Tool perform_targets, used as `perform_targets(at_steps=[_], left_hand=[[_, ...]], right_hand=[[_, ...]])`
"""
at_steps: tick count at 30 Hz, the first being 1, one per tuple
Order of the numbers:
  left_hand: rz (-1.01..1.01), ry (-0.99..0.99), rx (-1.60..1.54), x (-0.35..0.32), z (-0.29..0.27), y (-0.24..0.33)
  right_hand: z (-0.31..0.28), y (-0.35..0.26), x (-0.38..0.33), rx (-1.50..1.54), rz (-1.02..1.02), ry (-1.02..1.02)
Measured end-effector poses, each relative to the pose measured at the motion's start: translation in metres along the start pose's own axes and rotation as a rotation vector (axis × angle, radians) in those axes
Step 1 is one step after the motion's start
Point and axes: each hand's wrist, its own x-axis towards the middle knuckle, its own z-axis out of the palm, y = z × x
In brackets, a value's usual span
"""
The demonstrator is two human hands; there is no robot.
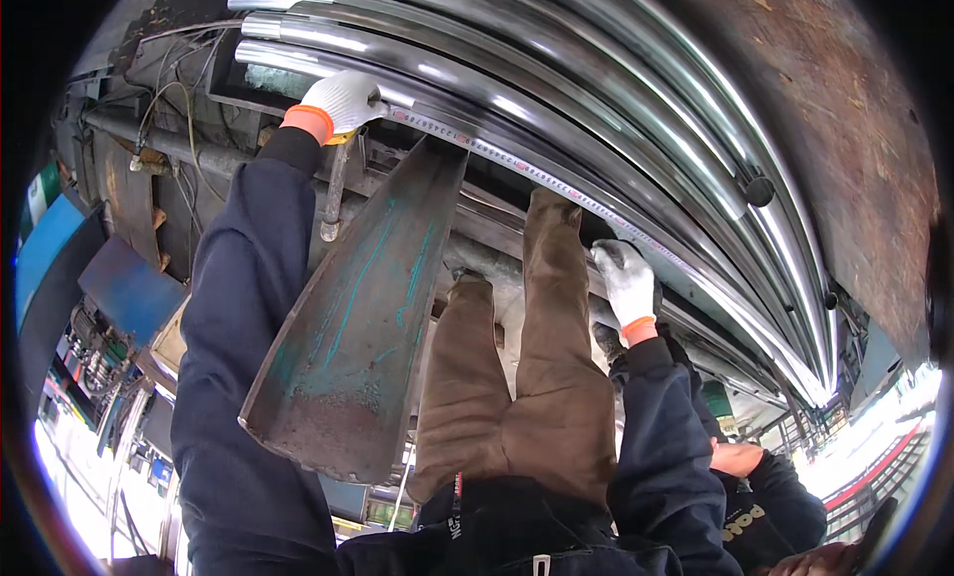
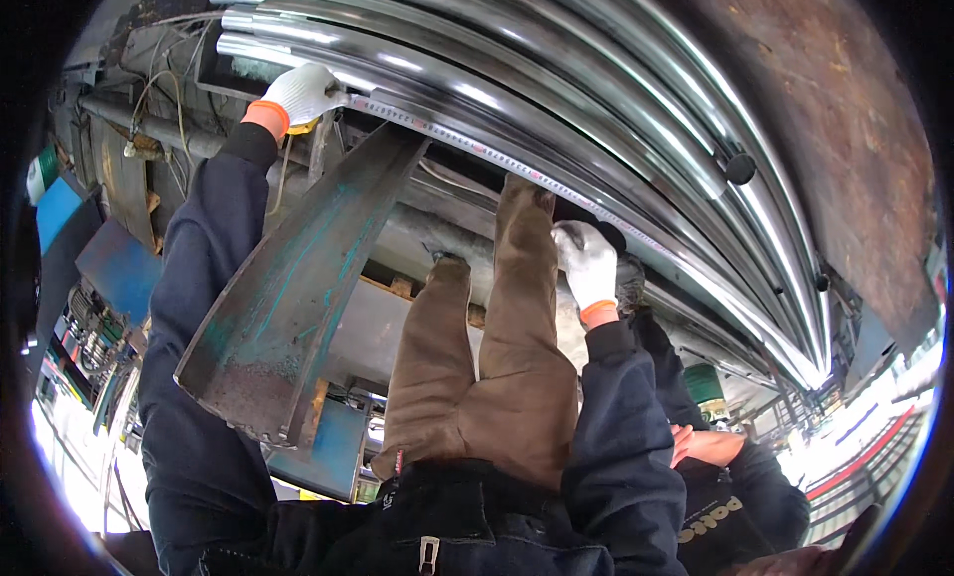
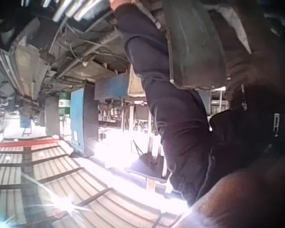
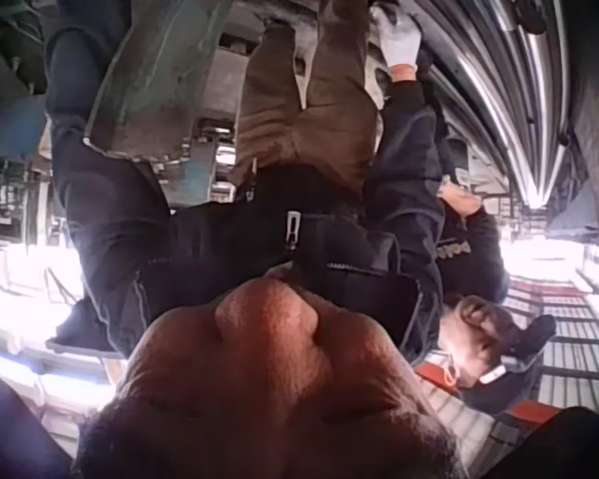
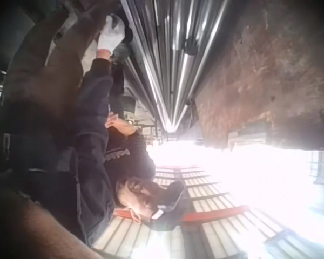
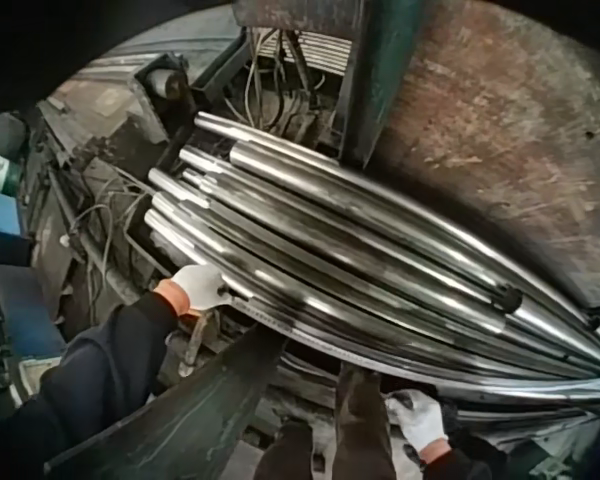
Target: The recorder uses a tape measure to check the length of metal tubes stacked on a rack and then records the data on a paper sheet.
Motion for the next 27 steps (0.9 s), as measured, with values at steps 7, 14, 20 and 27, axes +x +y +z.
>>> perform_targets(at_steps=[7,14,20,27], left_hand=[[0.021,-0.014,-0.005,0.003,0.003,-0.003],[0.031,-0.021,-0.007,0.004,0.004,-0.004],[0.009,-0.053,0.0,0.0,-0.004,0.0],[0.018,-0.067,0.032,0.0,-0.005,-0.003]], right_hand=[[-0.003,0.042,-0.008,0.725,0.448,0.061],[-0.004,0.07,0.01,1.044,0.498,0.106],[-0.004,0.077,0.018,1.172,0.536,0.126],[-0.006,0.076,0.015,1.163,0.597,0.136]])
